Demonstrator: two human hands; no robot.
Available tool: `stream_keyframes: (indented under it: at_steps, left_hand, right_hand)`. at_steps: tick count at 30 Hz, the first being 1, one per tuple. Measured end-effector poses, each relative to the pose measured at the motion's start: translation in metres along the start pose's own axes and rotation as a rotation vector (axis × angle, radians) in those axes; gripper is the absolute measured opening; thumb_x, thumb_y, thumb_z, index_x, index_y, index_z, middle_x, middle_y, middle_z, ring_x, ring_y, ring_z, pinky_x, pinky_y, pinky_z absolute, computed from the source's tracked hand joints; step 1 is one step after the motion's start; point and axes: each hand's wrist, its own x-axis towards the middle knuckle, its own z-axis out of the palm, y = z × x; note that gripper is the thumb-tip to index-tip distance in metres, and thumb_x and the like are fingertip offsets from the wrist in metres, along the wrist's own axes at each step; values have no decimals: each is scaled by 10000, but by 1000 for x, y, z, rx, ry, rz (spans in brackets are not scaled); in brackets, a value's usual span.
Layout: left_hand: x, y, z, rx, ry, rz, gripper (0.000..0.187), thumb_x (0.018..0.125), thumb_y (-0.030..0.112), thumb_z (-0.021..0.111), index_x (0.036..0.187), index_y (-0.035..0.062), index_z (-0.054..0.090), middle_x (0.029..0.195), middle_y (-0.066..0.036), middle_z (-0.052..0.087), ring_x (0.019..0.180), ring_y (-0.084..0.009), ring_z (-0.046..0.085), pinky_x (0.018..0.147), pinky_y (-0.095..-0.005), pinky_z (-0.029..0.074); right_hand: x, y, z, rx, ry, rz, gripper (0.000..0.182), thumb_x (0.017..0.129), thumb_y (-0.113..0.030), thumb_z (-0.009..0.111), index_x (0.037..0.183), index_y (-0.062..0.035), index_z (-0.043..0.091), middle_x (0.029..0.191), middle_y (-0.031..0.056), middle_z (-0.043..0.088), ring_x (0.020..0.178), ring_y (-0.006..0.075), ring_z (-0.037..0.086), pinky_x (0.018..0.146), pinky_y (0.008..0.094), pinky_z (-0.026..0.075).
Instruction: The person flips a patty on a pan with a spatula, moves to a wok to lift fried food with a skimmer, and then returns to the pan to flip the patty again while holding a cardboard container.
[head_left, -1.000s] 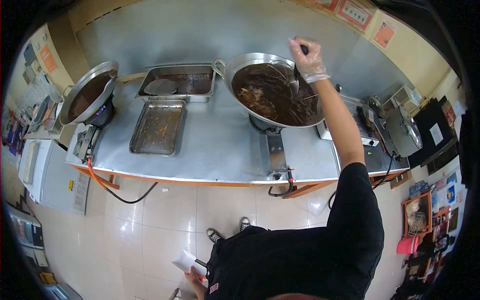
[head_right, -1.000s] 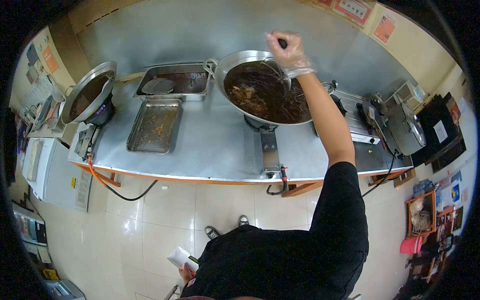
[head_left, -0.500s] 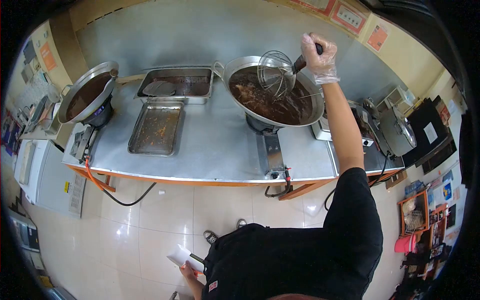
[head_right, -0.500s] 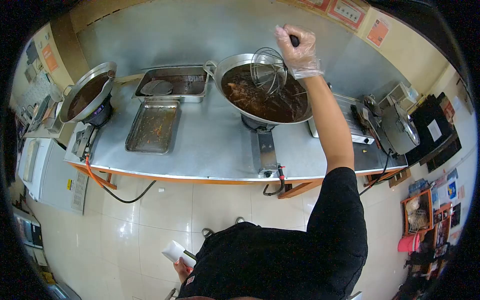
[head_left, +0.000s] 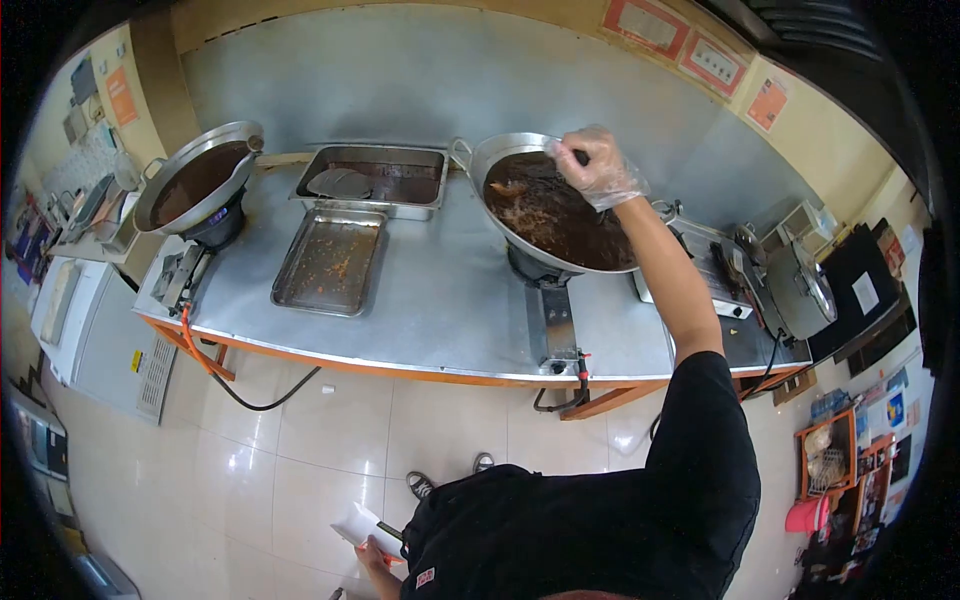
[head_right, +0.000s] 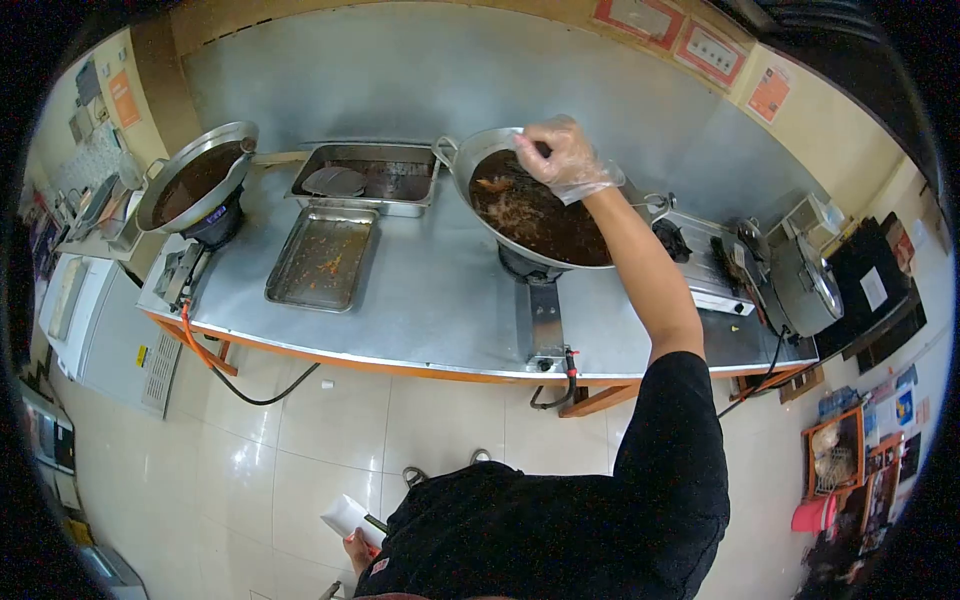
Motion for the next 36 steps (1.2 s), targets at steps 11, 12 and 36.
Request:
stream_keyframes:
  at_steps: [11,12,36]
  left_hand:
    - [6,-10,-24,49,-24,26,359,864,113,644,1166,36,468,830,-104,608,617,-204,596,461,-355,491]
    - [4,-8,-24,19,-34,24,361,864,113,643,1168,32,469,824,-103,609,611,-203,594,457,-356,489]
    - [47,38,-59,27,-67,52,448,861,82,662,1235,40,419,1055,-167,595,887,-292,622,726,-451,558]
  right_hand:
    - [10,38,-37,87,640,565,405,942,-299,586,649,-21,563,551,-24,484,508,90,435,482,271,350]
    - [12,42,-45,54,681,691,393,946,-306,576,679,-17,583,549,-11,490,512,104,448,488,281,360]
    - [-121,-42,3,503,1603,1159,335,851,-292,694,671,-113,475,612,-2,436,647,137,404,608,334,336]
